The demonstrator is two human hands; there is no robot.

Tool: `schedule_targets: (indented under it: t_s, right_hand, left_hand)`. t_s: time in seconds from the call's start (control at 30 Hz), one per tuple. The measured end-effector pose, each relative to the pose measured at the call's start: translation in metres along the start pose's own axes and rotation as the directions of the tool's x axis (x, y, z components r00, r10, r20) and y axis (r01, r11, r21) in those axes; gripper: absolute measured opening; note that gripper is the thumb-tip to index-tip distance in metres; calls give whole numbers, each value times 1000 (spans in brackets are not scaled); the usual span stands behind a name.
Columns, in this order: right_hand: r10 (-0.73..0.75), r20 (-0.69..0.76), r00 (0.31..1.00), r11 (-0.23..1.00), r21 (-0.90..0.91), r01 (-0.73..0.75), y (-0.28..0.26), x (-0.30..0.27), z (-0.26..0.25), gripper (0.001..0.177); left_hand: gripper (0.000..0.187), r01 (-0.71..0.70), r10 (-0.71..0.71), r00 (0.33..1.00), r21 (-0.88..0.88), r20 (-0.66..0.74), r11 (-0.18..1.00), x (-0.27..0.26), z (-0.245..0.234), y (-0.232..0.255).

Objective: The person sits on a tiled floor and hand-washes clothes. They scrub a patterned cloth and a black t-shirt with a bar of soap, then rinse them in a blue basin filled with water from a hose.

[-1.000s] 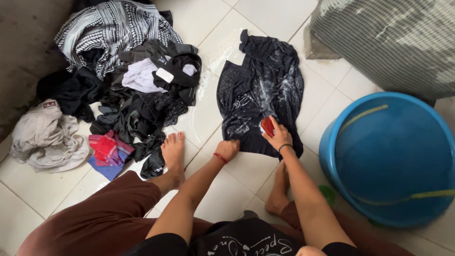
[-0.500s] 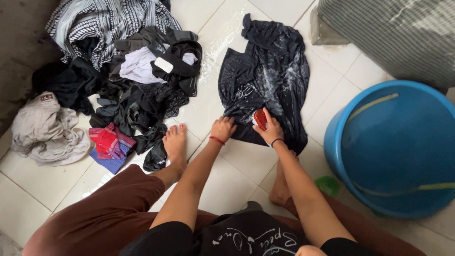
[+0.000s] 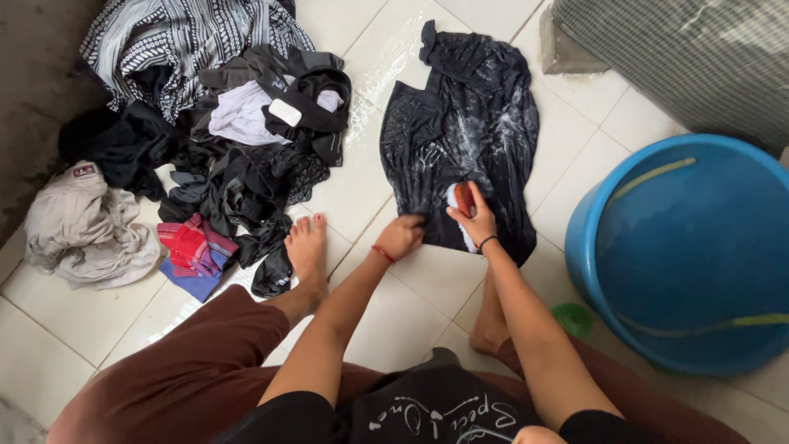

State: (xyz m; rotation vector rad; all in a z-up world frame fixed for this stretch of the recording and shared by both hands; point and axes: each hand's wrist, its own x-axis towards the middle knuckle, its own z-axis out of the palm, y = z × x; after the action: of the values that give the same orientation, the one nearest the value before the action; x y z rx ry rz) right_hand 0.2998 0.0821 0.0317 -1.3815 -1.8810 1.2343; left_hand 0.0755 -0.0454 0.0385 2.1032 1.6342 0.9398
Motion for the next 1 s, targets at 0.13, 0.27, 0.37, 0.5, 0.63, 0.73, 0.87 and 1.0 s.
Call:
schedule_targets:
  t_s: [0.13, 0.27, 0.37, 0.5, 0.63, 0.73, 0.87, 1.0]
  right_hand:
    - [-68, -200, 978, 968, -252, 15, -22, 2, 27, 79]
    - [-240, 390, 889, 464, -758, 458, -69, -17, 73, 61]
    - [36, 542, 839, 405, -776, 484, -77, 41, 38, 58]
    - [-102, -75, 992, 419, -908, -26, -77, 145, -33, 66]
    - [27, 21, 999, 617, -787, 0, -78, 77, 24, 86]
    - [-305, 600, 740, 391, -629, 672, -64, -9, 62, 68]
    - [64, 157, 985, 596, -798, 88, -35, 108, 32, 55]
    - [-10, -94, 995, 673, -737, -63, -30, 184, 12, 77]
  left_hand:
    - [31, -139, 145, 990, 258, -1, 956, -18, 11, -3]
    - [23, -161, 64, 921, 226, 384, 961, -45, 22, -23]
    - [38, -233, 184, 966, 295, 183, 927, -56, 27, -28]
    - [34, -163, 110, 970, 245, 216, 956, -45, 30, -27]
    - [33, -186, 138, 969, 239, 204, 953, -41, 36, -15]
    - [27, -53, -44, 856, 172, 516, 984, -45, 45, -3]
    - [31, -209, 189, 973, 157, 131, 965, -52, 38, 8]
    - [36, -142, 131, 970, 42, 203, 989, -27, 22, 12]
